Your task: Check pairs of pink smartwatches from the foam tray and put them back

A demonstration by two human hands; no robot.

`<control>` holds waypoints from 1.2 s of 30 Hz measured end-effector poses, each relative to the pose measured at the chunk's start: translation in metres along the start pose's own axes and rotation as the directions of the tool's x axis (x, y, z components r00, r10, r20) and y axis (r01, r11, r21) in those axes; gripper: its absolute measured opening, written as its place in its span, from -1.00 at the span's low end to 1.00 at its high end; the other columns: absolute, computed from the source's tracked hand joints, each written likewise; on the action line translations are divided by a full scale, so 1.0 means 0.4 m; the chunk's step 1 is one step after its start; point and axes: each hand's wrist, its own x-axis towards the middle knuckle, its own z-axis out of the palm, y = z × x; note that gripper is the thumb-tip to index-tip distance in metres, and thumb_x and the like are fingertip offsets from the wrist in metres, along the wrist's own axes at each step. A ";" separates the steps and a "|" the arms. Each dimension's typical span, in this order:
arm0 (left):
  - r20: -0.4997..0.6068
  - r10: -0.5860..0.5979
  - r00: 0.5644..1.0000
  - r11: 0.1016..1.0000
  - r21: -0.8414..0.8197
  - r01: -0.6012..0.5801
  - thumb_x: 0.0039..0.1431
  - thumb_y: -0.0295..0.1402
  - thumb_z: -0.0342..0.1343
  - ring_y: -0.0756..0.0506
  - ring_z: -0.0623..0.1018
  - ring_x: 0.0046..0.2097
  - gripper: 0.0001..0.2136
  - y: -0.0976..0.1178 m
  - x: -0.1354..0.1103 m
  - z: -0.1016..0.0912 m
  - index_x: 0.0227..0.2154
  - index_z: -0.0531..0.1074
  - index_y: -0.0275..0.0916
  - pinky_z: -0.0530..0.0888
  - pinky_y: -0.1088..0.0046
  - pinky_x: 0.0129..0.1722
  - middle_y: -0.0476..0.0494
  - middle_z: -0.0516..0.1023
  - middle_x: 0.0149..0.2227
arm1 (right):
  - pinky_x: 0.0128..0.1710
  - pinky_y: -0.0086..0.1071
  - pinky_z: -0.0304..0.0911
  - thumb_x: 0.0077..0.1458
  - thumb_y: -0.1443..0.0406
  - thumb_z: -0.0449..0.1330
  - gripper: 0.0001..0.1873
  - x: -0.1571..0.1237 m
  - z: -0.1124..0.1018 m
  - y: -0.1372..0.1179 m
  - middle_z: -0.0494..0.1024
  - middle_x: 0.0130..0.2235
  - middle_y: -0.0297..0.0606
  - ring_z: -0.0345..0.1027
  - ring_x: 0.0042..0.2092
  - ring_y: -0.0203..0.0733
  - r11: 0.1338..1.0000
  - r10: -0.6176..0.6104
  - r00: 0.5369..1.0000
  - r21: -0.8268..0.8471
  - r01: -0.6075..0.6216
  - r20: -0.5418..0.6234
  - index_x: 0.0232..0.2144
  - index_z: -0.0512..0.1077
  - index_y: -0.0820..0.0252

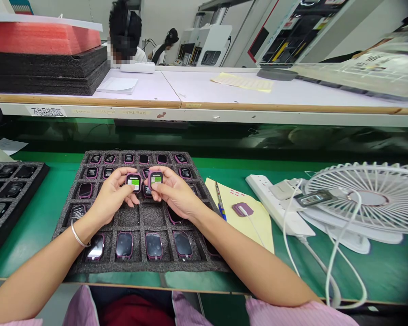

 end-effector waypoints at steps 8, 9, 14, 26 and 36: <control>0.042 -0.018 0.999 0.993 -0.112 0.023 0.11 -0.19 0.23 -0.07 0.65 -0.48 -0.64 0.000 0.001 -0.006 -0.08 0.44 -0.27 0.61 0.44 -0.44 -0.03 0.60 -0.40 | -0.48 -0.44 0.29 0.03 0.14 0.46 -0.56 0.002 0.001 -0.004 0.62 -0.30 -0.29 0.44 -0.49 -0.29 0.998 0.030 0.999 0.063 -0.031 0.030 -0.12 0.43 0.15; 0.048 -0.024 0.999 0.992 -0.122 0.029 0.09 -0.21 0.24 -0.08 0.66 -0.46 -0.64 0.001 0.000 -0.006 -0.08 0.44 -0.27 0.62 0.42 -0.42 -0.04 0.61 -0.39 | -0.47 -0.44 0.30 0.01 0.17 0.48 -0.55 0.000 0.001 -0.005 0.63 -0.29 -0.29 0.45 -0.48 -0.29 0.998 0.028 0.999 0.061 -0.030 0.035 -0.11 0.43 0.15; 0.062 -0.017 0.998 0.993 -0.113 0.024 0.03 -0.28 0.27 -0.09 0.68 -0.43 -0.63 0.002 -0.003 -0.005 -0.08 0.45 -0.25 0.64 0.41 -0.39 -0.02 0.62 -0.35 | -0.44 -0.45 0.31 -0.02 0.23 0.49 -0.52 -0.006 0.002 -0.006 0.61 -0.30 -0.34 0.46 -0.47 -0.31 0.999 0.010 0.999 0.040 -0.012 0.048 -0.08 0.44 0.15; 0.045 -0.002 0.999 0.999 -0.035 0.003 0.00 -0.31 0.27 -0.09 0.68 -0.47 -0.65 0.001 -0.007 -0.001 -0.12 0.46 -0.26 0.64 0.42 -0.42 -0.01 0.61 -0.34 | -0.45 -0.42 0.30 -0.01 0.27 0.43 -0.59 -0.009 0.003 -0.007 0.58 -0.33 -0.39 0.45 -0.48 -0.30 1.000 -0.004 0.998 -0.003 0.004 0.056 -0.10 0.44 0.14; 0.040 0.021 0.999 0.999 -0.030 -0.020 0.02 -0.31 0.32 -0.07 0.67 -0.47 -0.65 -0.002 -0.005 -0.004 -0.12 0.46 -0.25 0.64 0.42 -0.41 -0.03 0.61 -0.31 | -0.43 -0.39 0.36 0.02 0.28 0.41 -0.60 -0.010 0.004 -0.008 0.58 -0.32 -0.36 0.50 -0.43 -0.25 1.000 -0.008 0.997 0.006 0.008 0.078 -0.07 0.45 0.14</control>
